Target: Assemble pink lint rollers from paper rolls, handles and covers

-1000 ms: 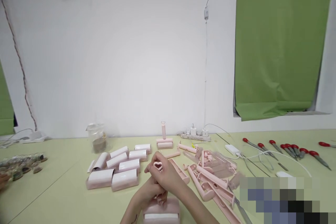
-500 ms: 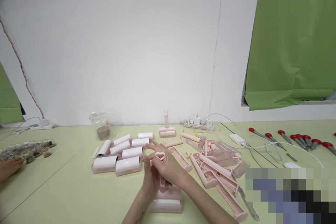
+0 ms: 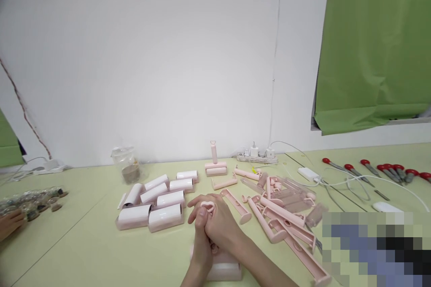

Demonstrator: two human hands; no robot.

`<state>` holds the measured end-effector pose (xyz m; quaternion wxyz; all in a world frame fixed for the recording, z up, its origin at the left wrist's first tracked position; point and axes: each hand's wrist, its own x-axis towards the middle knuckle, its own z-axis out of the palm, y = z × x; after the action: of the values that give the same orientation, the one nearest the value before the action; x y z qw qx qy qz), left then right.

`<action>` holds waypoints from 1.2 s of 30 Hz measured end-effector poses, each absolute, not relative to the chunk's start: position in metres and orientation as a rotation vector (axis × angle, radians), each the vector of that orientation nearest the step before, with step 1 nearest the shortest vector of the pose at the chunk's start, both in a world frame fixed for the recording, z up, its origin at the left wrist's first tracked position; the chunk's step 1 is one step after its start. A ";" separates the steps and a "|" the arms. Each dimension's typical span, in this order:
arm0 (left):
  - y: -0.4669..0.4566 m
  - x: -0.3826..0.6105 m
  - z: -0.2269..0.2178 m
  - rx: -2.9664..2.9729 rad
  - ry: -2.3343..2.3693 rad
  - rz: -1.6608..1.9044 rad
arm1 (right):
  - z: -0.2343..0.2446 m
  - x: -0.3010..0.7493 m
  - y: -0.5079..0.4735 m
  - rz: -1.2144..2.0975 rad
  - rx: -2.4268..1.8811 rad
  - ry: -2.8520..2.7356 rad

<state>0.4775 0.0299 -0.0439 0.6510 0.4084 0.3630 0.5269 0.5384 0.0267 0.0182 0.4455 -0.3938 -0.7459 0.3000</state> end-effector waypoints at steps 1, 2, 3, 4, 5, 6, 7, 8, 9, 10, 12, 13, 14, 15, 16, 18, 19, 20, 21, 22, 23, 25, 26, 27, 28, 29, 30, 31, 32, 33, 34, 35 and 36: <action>0.030 0.477 -0.044 0.905 0.847 1.249 | 0.018 0.537 0.026 0.718 -0.993 -1.831; 0.030 0.477 -0.043 0.886 0.862 1.272 | 0.018 0.537 0.026 0.696 -1.003 -1.823; 0.029 0.477 -0.041 0.872 0.873 1.268 | 0.019 0.537 0.025 0.684 -1.004 -1.823; 0.029 0.477 -0.039 0.866 0.884 1.240 | 0.019 0.537 0.025 0.687 -1.002 -1.830; 0.029 0.477 -0.037 0.859 0.897 1.216 | 0.020 0.538 0.025 0.715 -1.005 -1.843; 0.028 0.477 -0.035 0.853 0.911 1.203 | 0.021 0.539 0.024 0.767 -1.017 -1.857; 0.028 0.477 -0.033 0.854 0.917 1.197 | 0.021 0.541 0.024 0.843 -1.039 -1.864; 0.027 0.477 -0.031 0.860 0.913 1.207 | 0.021 0.544 0.024 0.931 -1.062 -1.866; 0.027 0.477 -0.030 0.876 0.897 1.223 | 0.020 0.546 0.025 1.007 -1.073 -1.856; 0.027 0.477 -0.029 0.894 0.873 1.232 | 0.020 0.549 0.025 1.049 -1.060 -1.841; 0.027 0.477 -0.027 0.911 0.803 1.233 | 0.018 0.554 0.026 1.011 -0.978 -1.785; 0.028 0.476 -0.027 0.908 0.770 1.224 | 0.017 0.557 0.027 0.967 -0.929 -1.761; 0.028 0.476 -0.026 0.901 0.749 1.211 | 0.015 0.560 0.027 0.928 -0.888 -1.740; 0.029 0.475 -0.025 0.898 0.735 1.191 | 0.012 0.563 0.026 0.910 -0.864 -1.725; 0.029 0.475 -0.025 0.901 0.730 1.181 | 0.007 0.567 0.025 0.915 -0.855 -1.717; 0.030 0.475 -0.025 0.935 0.739 1.188 | -0.004 0.575 0.019 0.960 -0.885 -1.721; 0.030 0.475 -0.026 0.951 0.746 1.200 | -0.011 0.579 0.015 0.979 -0.917 -1.739; 0.030 0.475 -0.026 0.961 0.753 1.211 | -0.018 0.583 0.011 0.992 -0.957 -1.778; 0.031 0.476 -0.026 0.964 0.762 1.213 | -0.025 0.586 0.008 0.989 -1.006 -1.837; 0.031 0.475 -0.026 0.962 0.771 1.192 | -0.031 0.588 0.005 0.960 -1.062 -1.910; 0.032 0.475 -0.025 0.968 0.776 1.148 | -0.036 0.588 0.003 0.898 -1.116 -1.989; 0.036 0.470 -0.022 1.065 0.795 1.102 | -0.042 0.585 0.006 0.711 -1.187 -2.140; 0.038 0.466 -0.019 1.159 0.824 1.153 | -0.042 0.582 0.010 0.613 -1.205 -2.202; 0.041 0.459 -0.017 1.263 0.862 1.244 | -0.041 0.578 0.016 0.526 -1.213 -2.258; 0.044 0.450 -0.015 1.359 0.911 1.367 | -0.039 0.573 0.023 0.447 -1.227 -2.302; 0.046 0.438 -0.014 1.426 0.967 1.504 | -0.037 0.568 0.031 0.373 -1.258 -2.327; 0.048 0.425 -0.015 1.449 1.016 1.612 | -0.036 0.563 0.040 0.306 -1.300 -2.328; 0.049 0.409 -0.017 1.450 1.075 1.684 | -0.035 0.559 0.048 0.249 -1.348 -2.311; 0.049 0.392 -0.021 1.451 1.134 1.736 | -0.035 0.556 0.056 0.206 -1.393 -2.278; 0.049 0.374 -0.027 1.457 1.215 1.811 | -0.036 0.554 0.064 0.179 -1.423 -2.243; 0.049 0.357 -0.035 1.533 1.386 1.910 | -0.036 0.552 0.072 0.163 -1.436 -2.208; 0.048 0.341 -0.043 1.583 1.547 1.974 | -0.037 0.550 0.079 0.153 -1.434 -2.178; 0.047 0.327 -0.051 1.625 1.671 1.989 | -0.036 0.549 0.088 0.140 -1.432 -2.149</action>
<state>0.3268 0.0475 -0.0512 0.0386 0.5300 0.5448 0.6487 0.5490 0.0879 -0.0365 0.2742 -0.5323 -0.7992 0.0519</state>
